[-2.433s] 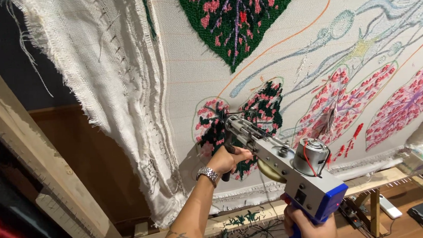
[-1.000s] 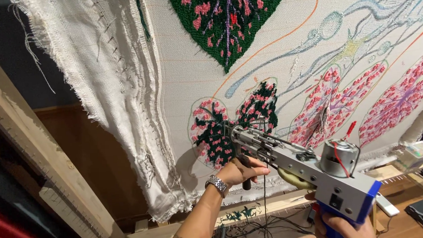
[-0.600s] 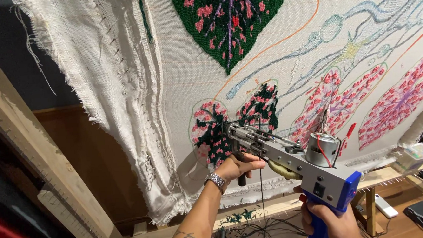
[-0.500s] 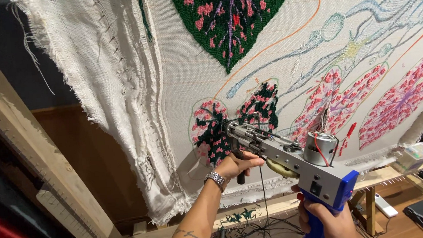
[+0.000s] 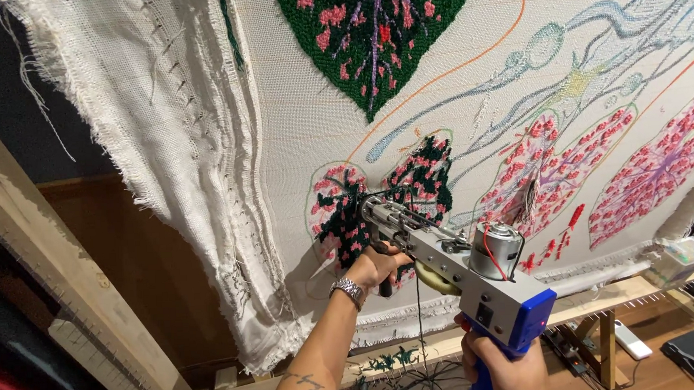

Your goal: Creating a patterned rug using a motorized tufting gun.

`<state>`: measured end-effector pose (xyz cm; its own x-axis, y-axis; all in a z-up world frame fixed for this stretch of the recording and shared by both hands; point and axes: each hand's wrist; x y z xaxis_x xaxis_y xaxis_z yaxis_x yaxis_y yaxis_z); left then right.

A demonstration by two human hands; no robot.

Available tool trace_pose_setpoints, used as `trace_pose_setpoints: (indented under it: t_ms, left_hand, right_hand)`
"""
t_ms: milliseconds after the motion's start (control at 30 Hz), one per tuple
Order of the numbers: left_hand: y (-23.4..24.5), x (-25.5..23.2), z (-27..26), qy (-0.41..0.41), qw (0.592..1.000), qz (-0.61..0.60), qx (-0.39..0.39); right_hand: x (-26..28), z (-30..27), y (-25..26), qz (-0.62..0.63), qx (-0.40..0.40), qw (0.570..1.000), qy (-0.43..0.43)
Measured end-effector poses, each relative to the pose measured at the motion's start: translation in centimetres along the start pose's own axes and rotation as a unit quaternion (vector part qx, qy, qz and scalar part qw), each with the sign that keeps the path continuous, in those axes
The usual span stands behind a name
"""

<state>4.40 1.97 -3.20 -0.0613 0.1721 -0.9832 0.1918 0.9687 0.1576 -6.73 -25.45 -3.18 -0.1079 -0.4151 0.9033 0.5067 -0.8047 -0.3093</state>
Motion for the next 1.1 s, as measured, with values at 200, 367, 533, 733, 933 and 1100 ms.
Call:
trace_pose_setpoints:
  t_ms: [200, 367, 533, 733, 933, 1100]
  left_hand:
    - [-0.9, -2.1, -2.2, -0.009, 1.000, 0.002, -0.009]
    - [0.5, 2.0, 0.5, -0.047, 0.998, -0.030, 0.002]
    - [-0.4, -1.0, -2.5, -0.002, 1.000, 0.010, -0.018]
    - [-0.3, -1.2, -2.9, -0.027, 1.000, 0.007, -0.012]
    - [-0.3, -1.1, -3.1, -0.058, 0.998, -0.007, -0.012]
    - [-0.9, -1.5, -3.8, -0.037, 0.998, -0.052, -0.016]
  right_hand:
    - [-0.5, -0.2, 0.7, 0.010, 0.009, 1.000, 0.016]
    - [-1.1, -0.3, 1.1, 0.027, 0.004, 1.000, 0.014]
    - [-2.9, -0.8, 1.7, -0.004, 0.054, 0.996, 0.073]
    - [-2.2, -0.7, 1.7, -0.024, 0.042, 0.998, 0.038]
    - [-2.5, -0.4, 1.8, -0.014, 0.013, 1.000, 0.015]
    - [-1.2, -0.7, 1.4, 0.020, -0.008, 1.000, 0.016]
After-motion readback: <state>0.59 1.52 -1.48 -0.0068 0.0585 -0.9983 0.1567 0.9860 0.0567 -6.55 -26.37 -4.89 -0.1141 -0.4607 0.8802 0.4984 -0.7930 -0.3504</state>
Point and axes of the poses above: each hand's wrist, its own z-axis towards the middle knuckle, its own y-axis out of the back of the hand, x = y × z, and after that the axes turned 13 degrees about x, right-handed
